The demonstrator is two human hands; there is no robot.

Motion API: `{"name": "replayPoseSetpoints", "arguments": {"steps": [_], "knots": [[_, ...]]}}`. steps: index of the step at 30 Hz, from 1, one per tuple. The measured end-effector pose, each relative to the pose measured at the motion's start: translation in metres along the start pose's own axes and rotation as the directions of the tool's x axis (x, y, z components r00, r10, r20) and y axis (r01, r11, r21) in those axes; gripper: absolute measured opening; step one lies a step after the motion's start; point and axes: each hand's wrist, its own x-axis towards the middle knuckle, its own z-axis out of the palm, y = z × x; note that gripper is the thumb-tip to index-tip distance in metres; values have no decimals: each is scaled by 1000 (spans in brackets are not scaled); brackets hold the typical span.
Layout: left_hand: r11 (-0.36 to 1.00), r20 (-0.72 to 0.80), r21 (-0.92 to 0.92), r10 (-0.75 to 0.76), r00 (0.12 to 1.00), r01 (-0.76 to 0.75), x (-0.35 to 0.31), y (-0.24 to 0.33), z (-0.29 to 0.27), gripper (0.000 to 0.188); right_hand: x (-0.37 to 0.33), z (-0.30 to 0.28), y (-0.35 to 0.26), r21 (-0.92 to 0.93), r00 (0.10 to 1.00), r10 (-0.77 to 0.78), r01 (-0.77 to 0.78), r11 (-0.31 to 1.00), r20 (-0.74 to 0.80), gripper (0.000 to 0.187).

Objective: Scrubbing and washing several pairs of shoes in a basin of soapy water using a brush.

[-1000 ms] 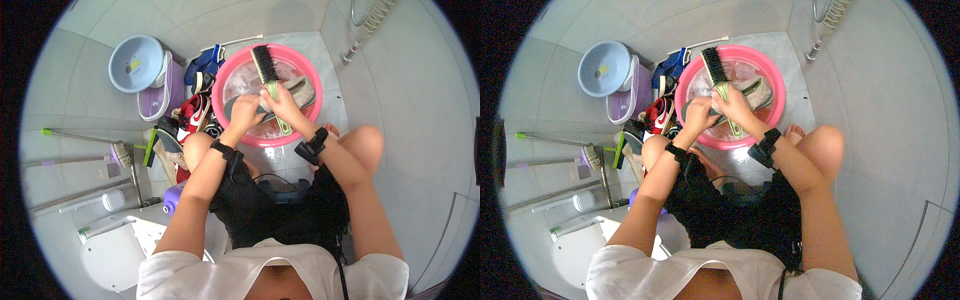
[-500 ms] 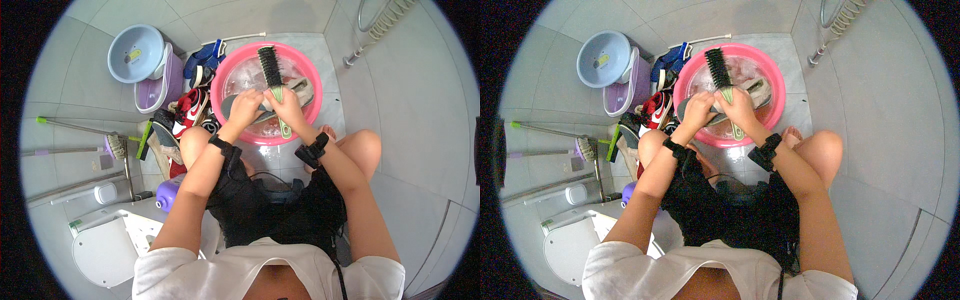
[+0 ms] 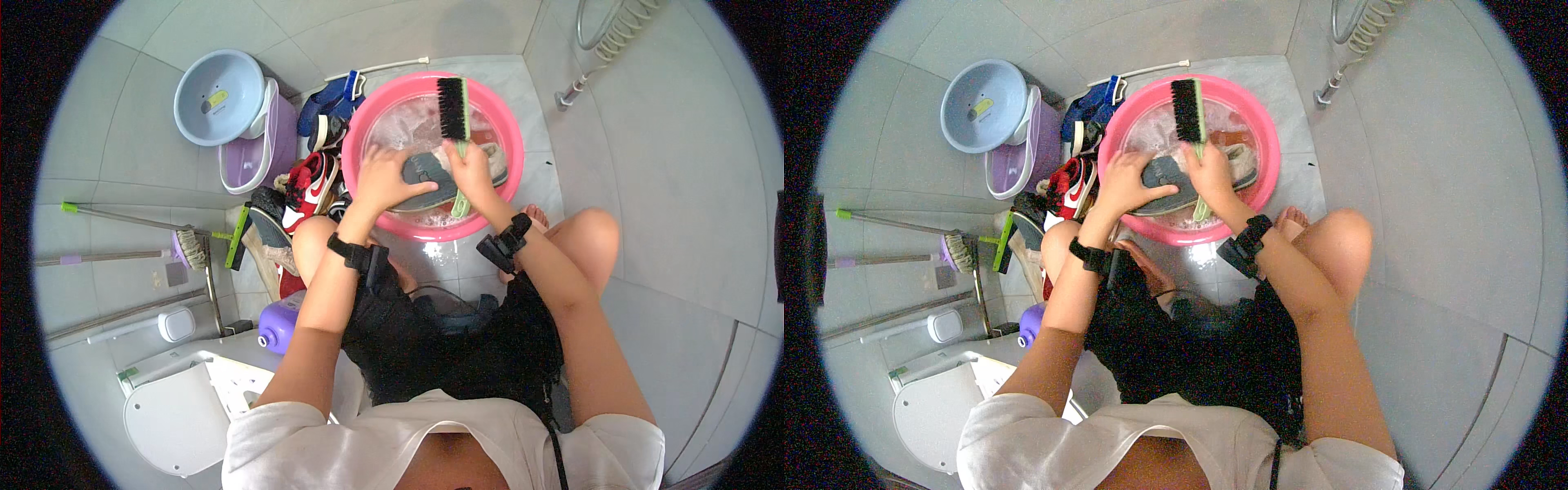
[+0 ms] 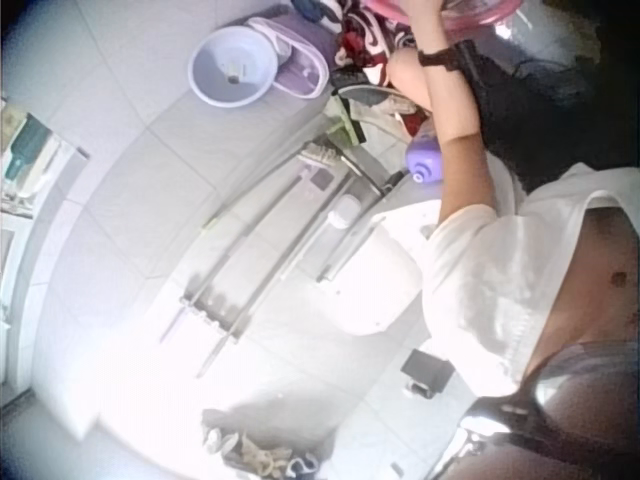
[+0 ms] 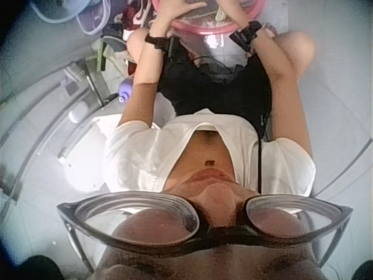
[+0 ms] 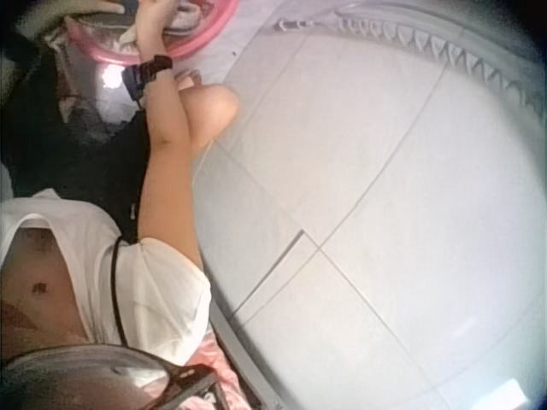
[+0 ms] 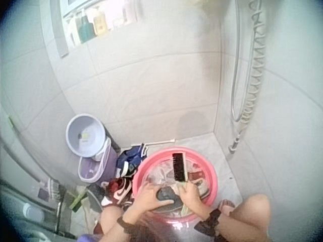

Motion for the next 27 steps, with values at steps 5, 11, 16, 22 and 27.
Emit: {"name": "replayPoseSetpoints", "arguments": {"steps": [5,11,16,22,27], "knots": [[987,53,148,-64,997,56,-6,-10,-2,60,5,-7,0,82,997,80,-81,993,18,38],[983,4,178,42,999,-42,-7,-7,-4,55,5,-3,0,193,996,71,-79,978,49,38],[986,0,162,43,999,-43,-9,3,-6,54,2,-2,3,225,994,89,-99,969,57,37],[993,118,116,-41,992,27,-7,-5,-10,50,4,7,19,296,995,76,-54,954,-62,35],[954,-162,299,71,984,-20,-13,33,-49,48,1,-6,2,506,955,297,-252,825,-10,18]]}}
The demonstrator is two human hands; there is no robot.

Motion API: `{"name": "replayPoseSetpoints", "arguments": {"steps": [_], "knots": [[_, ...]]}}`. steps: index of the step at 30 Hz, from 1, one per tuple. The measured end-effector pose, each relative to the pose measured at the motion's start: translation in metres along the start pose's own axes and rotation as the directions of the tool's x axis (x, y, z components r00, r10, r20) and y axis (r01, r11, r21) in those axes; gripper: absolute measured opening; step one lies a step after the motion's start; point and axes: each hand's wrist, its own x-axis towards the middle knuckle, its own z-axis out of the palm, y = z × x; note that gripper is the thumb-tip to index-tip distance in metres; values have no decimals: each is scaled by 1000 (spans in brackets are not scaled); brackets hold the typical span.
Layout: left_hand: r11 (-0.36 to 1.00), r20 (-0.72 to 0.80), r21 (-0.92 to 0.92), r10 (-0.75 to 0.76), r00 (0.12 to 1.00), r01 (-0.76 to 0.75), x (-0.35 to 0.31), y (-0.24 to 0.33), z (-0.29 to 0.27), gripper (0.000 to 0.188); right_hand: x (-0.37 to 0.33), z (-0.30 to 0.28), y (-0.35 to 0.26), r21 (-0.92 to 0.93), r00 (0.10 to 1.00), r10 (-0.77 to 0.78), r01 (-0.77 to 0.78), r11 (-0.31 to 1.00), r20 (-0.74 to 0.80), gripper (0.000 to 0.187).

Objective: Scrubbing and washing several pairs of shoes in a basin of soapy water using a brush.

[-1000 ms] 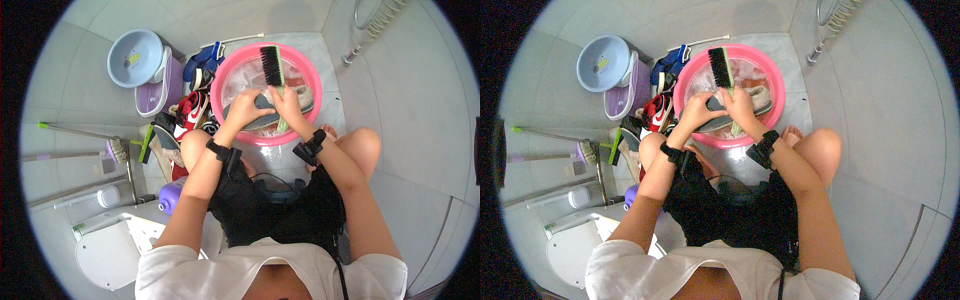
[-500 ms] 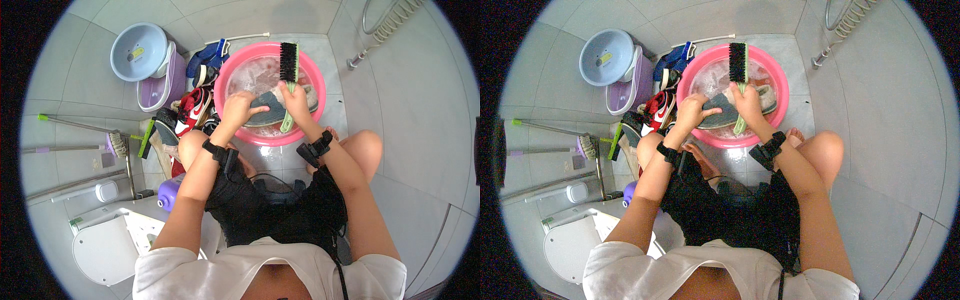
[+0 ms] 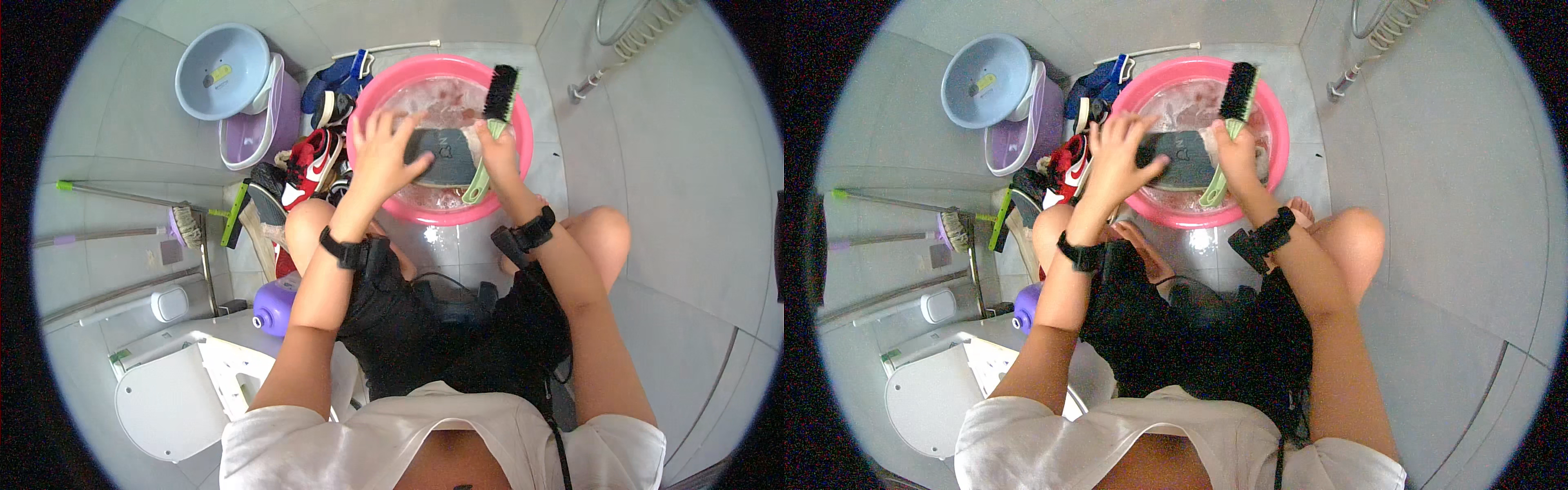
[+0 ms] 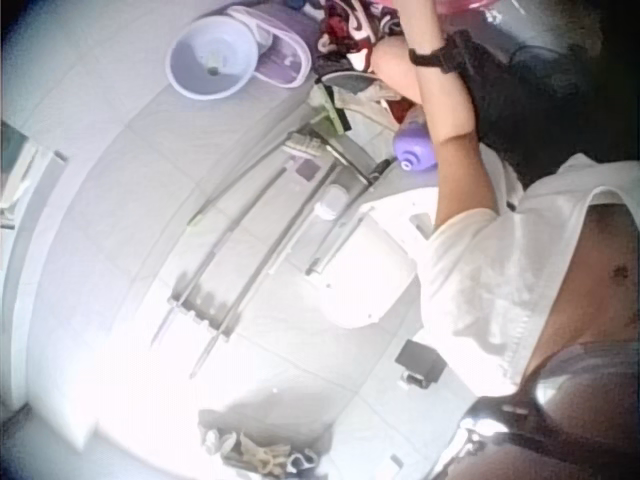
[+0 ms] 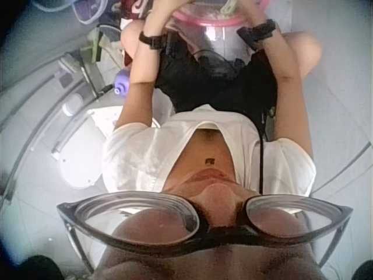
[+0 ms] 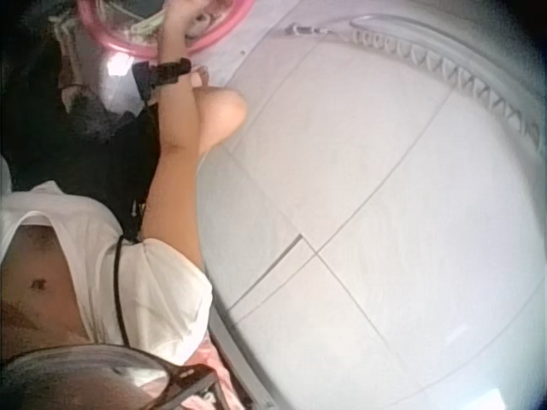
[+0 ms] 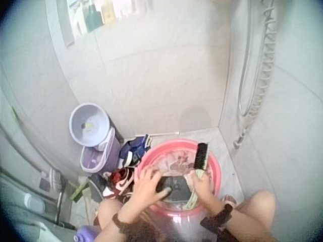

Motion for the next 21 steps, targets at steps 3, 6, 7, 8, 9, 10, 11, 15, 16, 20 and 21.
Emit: {"name": "replayPoseSetpoints", "arguments": {"steps": [3,6,7,8,9,10,11,15,16,20,21], "knots": [[987,-236,-111,89,968,-118,9,19,-42,39,-2,-19,11,165,989,118,-102,981,-90,15],[955,-461,18,271,845,-296,-3,58,-104,24,-12,-40,8,165,973,215,-200,966,-79,20],[978,-423,-44,168,891,-205,-9,65,-115,22,-10,-40,5,172,966,253,-242,955,-48,23],[993,-379,-71,61,923,-95,-18,70,-137,20,-16,-28,-6,129,975,219,-212,969,-37,23],[943,-559,57,302,772,-327,-17,70,-138,18,-17,-25,-10,116,972,232,-228,967,-28,23],[832,-675,228,509,534,-505,-15,70,-140,18,-18,-22,-12,66,969,242,-238,969,-49,23],[759,-710,305,584,393,-576,-10,68,-145,18,-18,-28,-10,14,964,249,-249,968,-88,23],[653,-652,413,699,294,-635,-5,66,-161,19,-13,-28,-8,75,967,252,-250,965,-29,23],[658,-624,392,704,340,-643,-7,65,-162,19,-13,-28,-10,126,969,247,-243,962,-16,23],[680,-489,333,717,497,-653,-4,64,-172,19,-8,-21,-11,165,987,160,-154,974,-22,23],[684,-461,327,718,522,-652,-4,64,-173,19,-9,-20,-12,162,986,163,-158,974,-19,23]]}}
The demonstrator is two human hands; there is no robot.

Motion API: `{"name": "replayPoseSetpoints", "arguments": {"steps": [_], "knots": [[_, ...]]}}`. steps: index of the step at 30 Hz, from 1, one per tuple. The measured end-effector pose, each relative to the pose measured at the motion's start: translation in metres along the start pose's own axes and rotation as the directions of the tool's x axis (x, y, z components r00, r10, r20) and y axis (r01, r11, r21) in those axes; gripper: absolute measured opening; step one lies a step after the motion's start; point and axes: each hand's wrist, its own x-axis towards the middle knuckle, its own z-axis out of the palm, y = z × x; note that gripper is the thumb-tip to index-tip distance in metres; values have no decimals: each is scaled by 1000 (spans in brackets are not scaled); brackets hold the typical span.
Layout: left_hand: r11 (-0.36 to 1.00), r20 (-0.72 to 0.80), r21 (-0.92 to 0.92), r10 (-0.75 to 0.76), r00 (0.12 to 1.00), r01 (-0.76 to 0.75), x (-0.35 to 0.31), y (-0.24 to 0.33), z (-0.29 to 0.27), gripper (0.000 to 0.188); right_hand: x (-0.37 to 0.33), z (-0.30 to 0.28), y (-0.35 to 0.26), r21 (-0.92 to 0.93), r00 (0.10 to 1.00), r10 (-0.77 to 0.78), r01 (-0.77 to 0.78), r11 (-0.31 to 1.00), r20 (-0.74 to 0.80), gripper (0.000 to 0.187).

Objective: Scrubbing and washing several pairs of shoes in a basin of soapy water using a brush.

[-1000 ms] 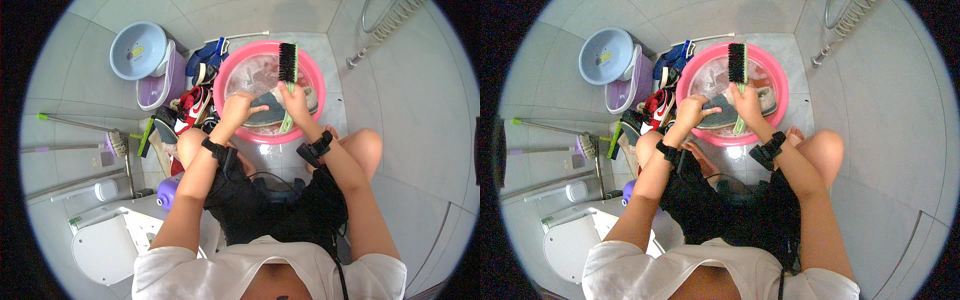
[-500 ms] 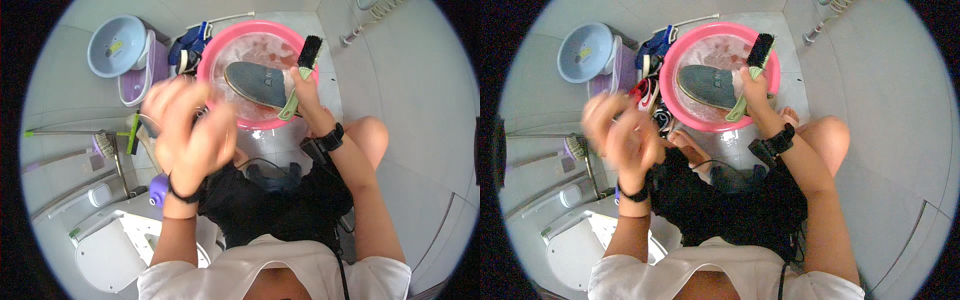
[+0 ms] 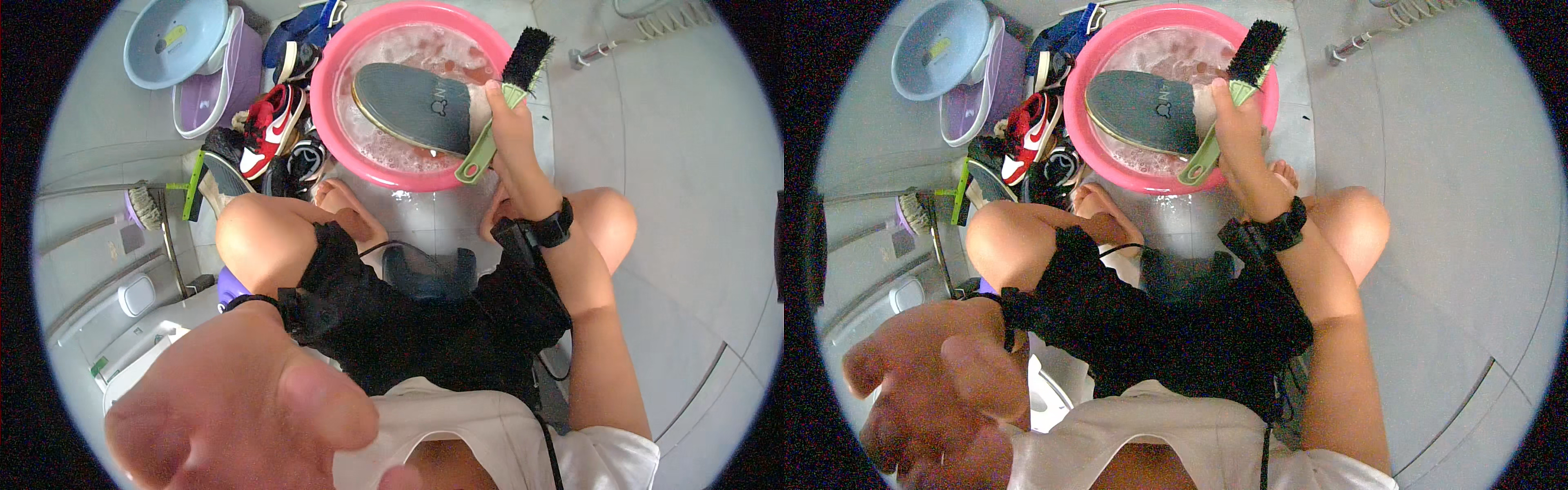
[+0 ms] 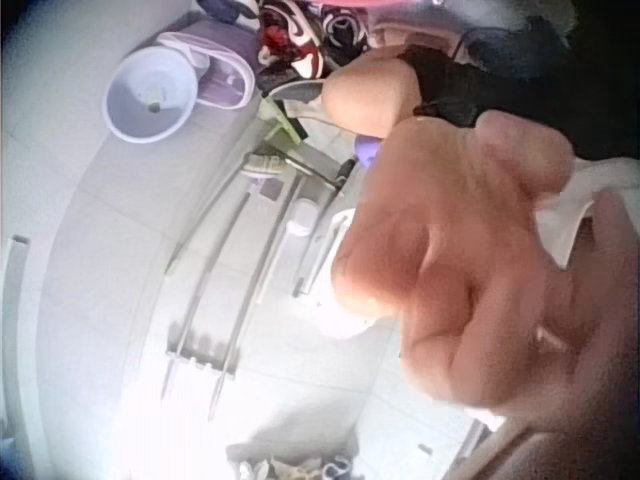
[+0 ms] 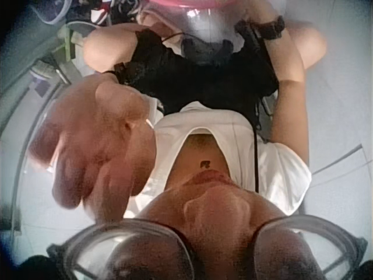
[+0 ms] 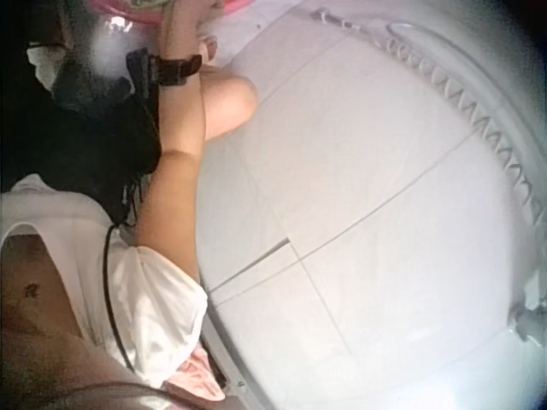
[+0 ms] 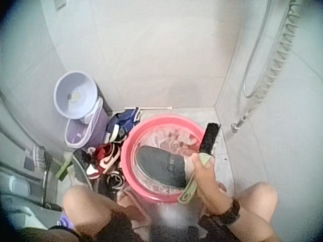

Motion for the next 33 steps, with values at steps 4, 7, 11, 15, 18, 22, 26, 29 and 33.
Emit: {"name": "replayPoseSetpoints", "arguments": {"steps": [4,7,11,15,18,22,26,29,33], "knots": [[999,54,24,-23,998,22,-4,9,-16,20,3,4,4,56,999,20,-22,998,38,22],[990,-123,102,-83,989,96,-2,7,-12,20,14,3,10,146,997,39,-48,988,68,25],[976,-185,-216,-71,980,30,-12,10,1,16,24,-12,15,310,985,151,-171,935,89,28],[729,97,-379,-582,808,570,-35,-5,53,35,-1,14,-20,472,906,267,-402,785,328,37],[89,553,-422,-763,334,902,-100,-22,114,106,9,11,-14,509,775,136,-525,682,617,42],[-75,751,-492,-541,380,867,-132,-3,154,131,-7,26,-21,545,813,159,-506,669,560,39],[-324,755,-585,-553,352,744,-125,7,164,132,-7,26,-22,570,775,41,-498,654,630,38],[-154,681,-556,-649,341,817,-124,10,161,131,-3,26,-18,562,790,113,-521,642,603,38],[189,547,-379,-743,384,906,-103,8,149,128,8,15,-14,518,542,-66,-752,408,838,34]]}}
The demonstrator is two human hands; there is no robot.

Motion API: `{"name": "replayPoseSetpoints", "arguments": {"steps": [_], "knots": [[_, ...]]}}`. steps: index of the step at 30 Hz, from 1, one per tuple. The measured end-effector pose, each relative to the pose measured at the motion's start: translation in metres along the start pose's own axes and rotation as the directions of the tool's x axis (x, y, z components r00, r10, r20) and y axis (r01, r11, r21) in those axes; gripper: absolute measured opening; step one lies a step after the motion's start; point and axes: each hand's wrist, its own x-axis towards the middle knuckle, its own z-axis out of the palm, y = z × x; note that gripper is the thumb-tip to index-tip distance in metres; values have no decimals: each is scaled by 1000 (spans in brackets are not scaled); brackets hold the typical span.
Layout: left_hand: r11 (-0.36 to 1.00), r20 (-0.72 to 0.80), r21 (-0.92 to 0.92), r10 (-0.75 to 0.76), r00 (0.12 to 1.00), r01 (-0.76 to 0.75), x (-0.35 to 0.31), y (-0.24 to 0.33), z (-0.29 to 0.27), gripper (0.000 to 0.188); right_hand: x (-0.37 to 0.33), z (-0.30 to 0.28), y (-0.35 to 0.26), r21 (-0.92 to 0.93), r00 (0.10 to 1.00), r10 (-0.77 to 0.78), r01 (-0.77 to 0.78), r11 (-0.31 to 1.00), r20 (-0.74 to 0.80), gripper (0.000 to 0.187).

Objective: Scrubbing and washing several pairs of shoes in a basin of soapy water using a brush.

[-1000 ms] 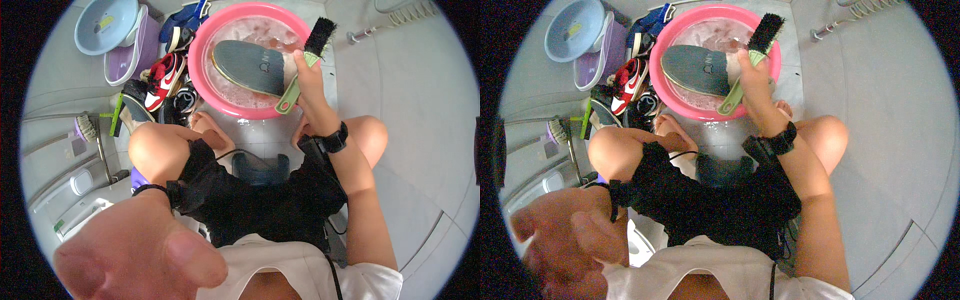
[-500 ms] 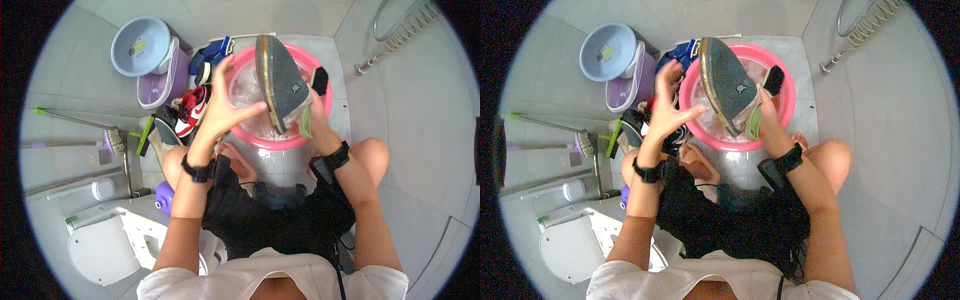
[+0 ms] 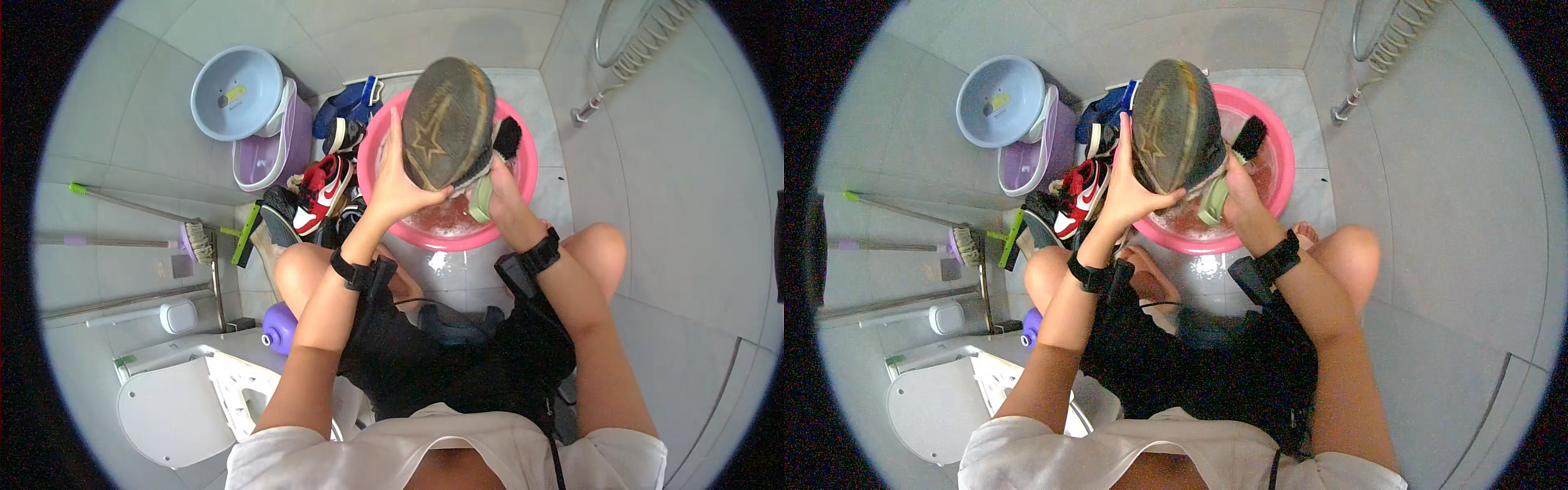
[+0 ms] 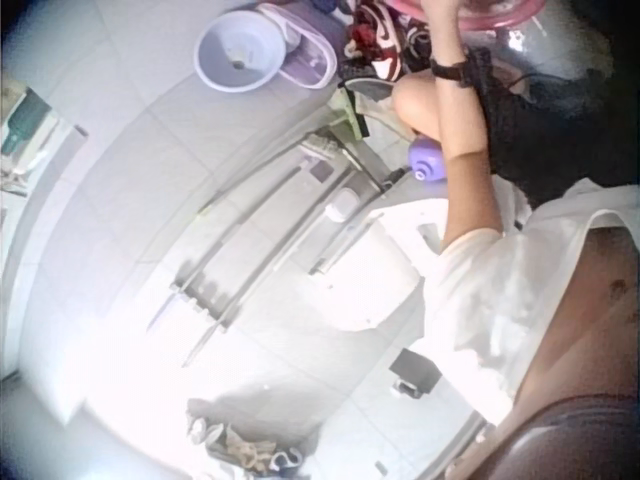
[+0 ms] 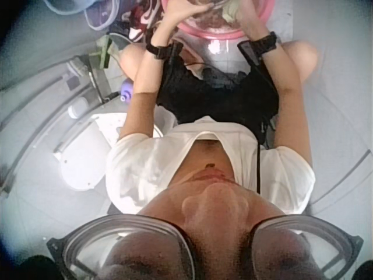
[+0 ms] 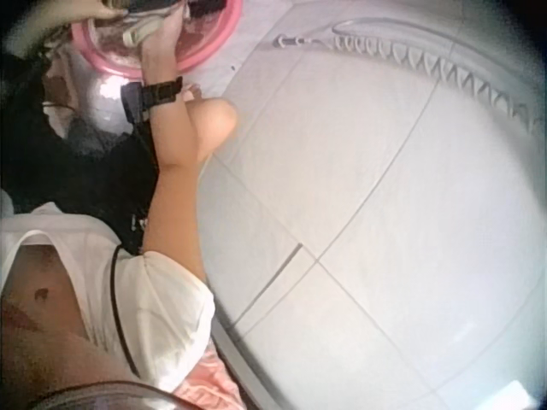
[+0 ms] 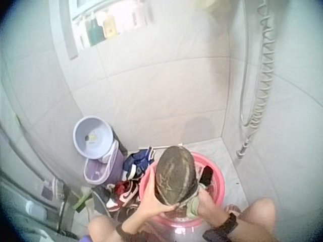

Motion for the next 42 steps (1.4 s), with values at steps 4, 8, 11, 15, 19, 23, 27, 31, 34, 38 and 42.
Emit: {"name": "replayPoseSetpoints", "arguments": {"steps": [4,8,11,15,19,23,27,31,34,38,42], "knots": [[966,12,251,55,998,-57,2,6,-4,125,6,-1,18,-365,717,-336,123,923,-610,29],[919,19,378,114,993,-113,2,11,-2,121,0,-7,13,-361,773,-322,130,923,-546,32],[915,34,390,100,994,-105,5,13,-1,119,-5,-27,8,-427,833,-319,111,898,-453,30],[913,7,400,81,997,-77,8,8,-7,118,-3,-21,11,-273,537,-250,38,961,-806,18],[972,-60,237,15,998,0,10,6,-7,120,-22,-35,-9,-227,701,-157,-7,974,-695,4],[942,-5,-243,-239,971,231,5,-18,-9,106,-22,9,-19,-638,748,-337,-147,756,-572,14],[639,212,-616,-429,878,461,-1,-32,-10,87,-18,23,-24,-974,741,-664,-61,-216,101,34],[438,349,-636,-571,743,636,-9,-35,-6,84,-33,53,-23,-612,890,-272,10,-791,366,44],[522,357,-555,-554,752,648,-21,-35,0,84,-42,69,-8,-460,948,-181,-43,-887,260,46],[513,472,-533,-480,740,673,-22,-28,6,84,-39,63,-28,-351,880,-238,-88,-932,411,44],[516,482,-504,-498,721,693,-30,-32,10,81,-46,71,-21,-312,905,-150,-21,-950,397,41]]}}
